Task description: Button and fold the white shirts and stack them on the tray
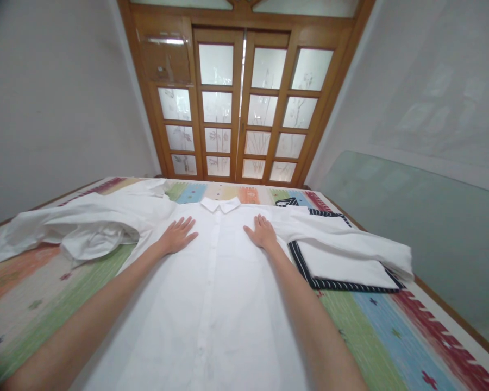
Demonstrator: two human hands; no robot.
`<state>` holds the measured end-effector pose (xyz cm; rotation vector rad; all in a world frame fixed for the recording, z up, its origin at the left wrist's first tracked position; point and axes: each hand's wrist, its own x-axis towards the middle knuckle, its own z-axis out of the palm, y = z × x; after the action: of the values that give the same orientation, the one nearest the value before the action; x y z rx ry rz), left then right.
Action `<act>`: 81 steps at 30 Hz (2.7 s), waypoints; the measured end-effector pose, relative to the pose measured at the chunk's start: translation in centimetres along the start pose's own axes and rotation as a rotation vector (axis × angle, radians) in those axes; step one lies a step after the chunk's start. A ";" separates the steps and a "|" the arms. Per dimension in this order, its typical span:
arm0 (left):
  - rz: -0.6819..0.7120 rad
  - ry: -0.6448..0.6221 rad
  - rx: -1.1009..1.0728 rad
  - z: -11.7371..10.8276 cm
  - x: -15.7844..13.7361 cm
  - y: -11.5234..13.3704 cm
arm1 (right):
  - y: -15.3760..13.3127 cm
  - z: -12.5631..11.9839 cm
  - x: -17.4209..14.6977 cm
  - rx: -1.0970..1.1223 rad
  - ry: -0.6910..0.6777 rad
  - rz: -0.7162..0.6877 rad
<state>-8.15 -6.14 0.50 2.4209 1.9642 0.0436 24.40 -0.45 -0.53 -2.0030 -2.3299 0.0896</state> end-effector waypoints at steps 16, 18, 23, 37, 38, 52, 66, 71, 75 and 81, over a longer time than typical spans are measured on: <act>-0.054 0.002 0.041 -0.3 1.9 1.8 | -1.1 0.1 2.9 -0.091 -0.023 -0.228; -0.035 -0.015 0.034 -0.3 2.5 1.6 | -1.5 0.1 3.5 -0.087 -0.037 -0.182; -0.031 -0.018 0.002 0.1 4.2 1.6 | -3.0 0.1 5.1 -0.057 -0.035 -0.164; -0.034 0.094 -0.045 0.4 9.0 1.2 | -4.2 0.4 6.9 -0.015 0.136 -0.139; -0.024 0.116 -0.042 0.3 9.2 1.2 | -4.3 0.4 6.9 -0.019 0.146 -0.153; 0.072 0.233 -0.055 0.7 10.3 0.4 | -4.2 0.3 7.1 0.009 0.107 -0.249; -0.036 0.100 -0.069 0.6 10.6 0.5 | -4.2 0.0 7.4 0.082 0.072 -0.117; -0.066 0.054 -0.064 0.5 10.7 0.6 | -4.5 -0.3 7.4 0.083 0.045 -0.075; -0.096 0.044 -0.056 0.3 10.5 0.7 | -4.7 -0.4 7.4 0.077 0.050 -0.032; -0.138 0.045 -0.035 0.3 10.1 0.9 | -4.7 -0.4 7.4 0.064 0.028 -0.025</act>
<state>-5.22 3.51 0.32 2.2771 2.1250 0.1302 18.73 6.16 0.36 -1.9325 -2.3047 0.1325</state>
